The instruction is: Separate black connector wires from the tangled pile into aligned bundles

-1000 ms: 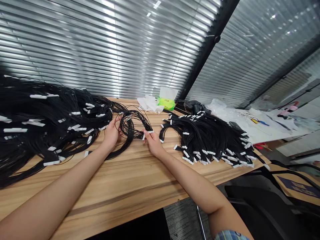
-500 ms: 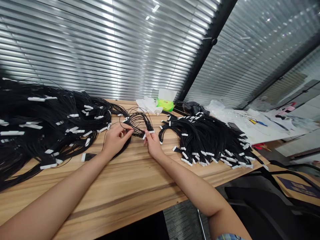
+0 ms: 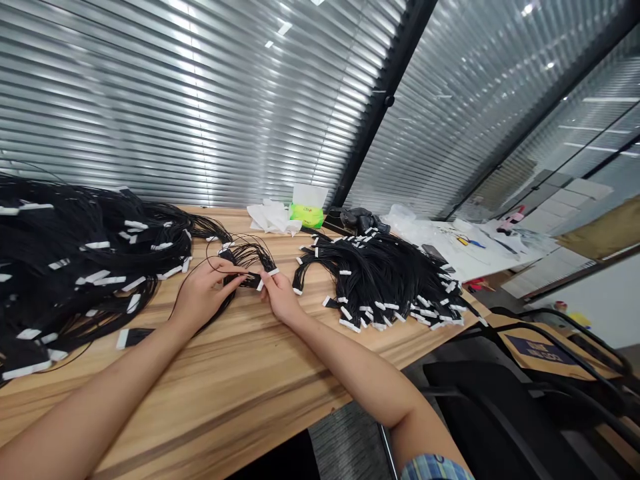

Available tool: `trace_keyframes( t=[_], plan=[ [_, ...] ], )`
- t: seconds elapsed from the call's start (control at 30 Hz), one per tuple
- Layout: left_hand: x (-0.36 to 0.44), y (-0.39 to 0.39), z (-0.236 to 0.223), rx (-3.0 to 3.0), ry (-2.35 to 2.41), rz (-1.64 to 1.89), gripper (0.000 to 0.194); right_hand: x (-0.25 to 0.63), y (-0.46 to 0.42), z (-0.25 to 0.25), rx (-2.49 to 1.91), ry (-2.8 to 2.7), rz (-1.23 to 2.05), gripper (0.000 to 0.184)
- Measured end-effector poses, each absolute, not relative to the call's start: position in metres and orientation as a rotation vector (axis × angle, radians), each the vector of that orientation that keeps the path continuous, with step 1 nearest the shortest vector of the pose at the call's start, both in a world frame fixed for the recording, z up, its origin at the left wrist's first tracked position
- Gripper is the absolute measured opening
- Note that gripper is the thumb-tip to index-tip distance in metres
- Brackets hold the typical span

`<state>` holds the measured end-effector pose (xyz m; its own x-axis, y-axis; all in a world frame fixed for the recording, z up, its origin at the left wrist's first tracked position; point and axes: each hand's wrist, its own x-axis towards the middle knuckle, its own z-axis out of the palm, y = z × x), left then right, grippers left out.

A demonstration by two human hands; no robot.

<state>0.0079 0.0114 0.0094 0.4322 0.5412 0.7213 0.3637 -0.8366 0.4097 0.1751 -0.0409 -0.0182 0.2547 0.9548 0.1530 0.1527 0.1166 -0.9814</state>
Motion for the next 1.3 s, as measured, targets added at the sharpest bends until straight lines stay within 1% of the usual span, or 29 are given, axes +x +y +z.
trace_keyframes(
  t=[0.17, 0.37, 0.47, 0.6, 0.8, 1.03, 1.17, 1.3],
  plan=[
    [0.008, 0.012, 0.011, 2.570, 0.803, 1.323, 0.021, 0.176, -0.040, -0.020, -1.354, -1.207, 0.832, 0.041],
    [0.009, 0.015, 0.013, 2.660, 0.862, 1.097, 0.019, 0.179, -0.043, -0.019, -1.398, -1.272, 0.776, 0.041],
    [0.009, 0.015, 0.014, 2.722, 0.931, 1.041, 0.020, 0.180, -0.042, -0.017, -1.400, -1.272, 0.771, 0.039],
    [0.009, 0.013, 0.014, 2.764, 0.920, 1.089, 0.021, 0.181, -0.041, -0.015, -1.390, -1.249, 0.775, 0.038],
    [0.008, 0.011, 0.015, 2.674, 0.886, 1.163, 0.020, 0.183, -0.042, -0.013, -1.363, -1.189, 0.784, 0.035],
    [0.005, 0.010, 0.017, 2.667, 0.948, 1.187, 0.036, 0.189, -0.032, -0.017, -1.230, -0.973, 0.879, 0.031],
    [0.005, 0.014, 0.013, 2.645, 1.047, 1.086, 0.029, 0.193, -0.027, -0.017, -1.096, -0.803, 0.972, 0.033],
    [0.006, 0.019, 0.009, 2.642, 0.983, 0.936, 0.026, 0.189, -0.032, -0.013, -0.956, -0.694, 1.101, 0.033]
  ],
)
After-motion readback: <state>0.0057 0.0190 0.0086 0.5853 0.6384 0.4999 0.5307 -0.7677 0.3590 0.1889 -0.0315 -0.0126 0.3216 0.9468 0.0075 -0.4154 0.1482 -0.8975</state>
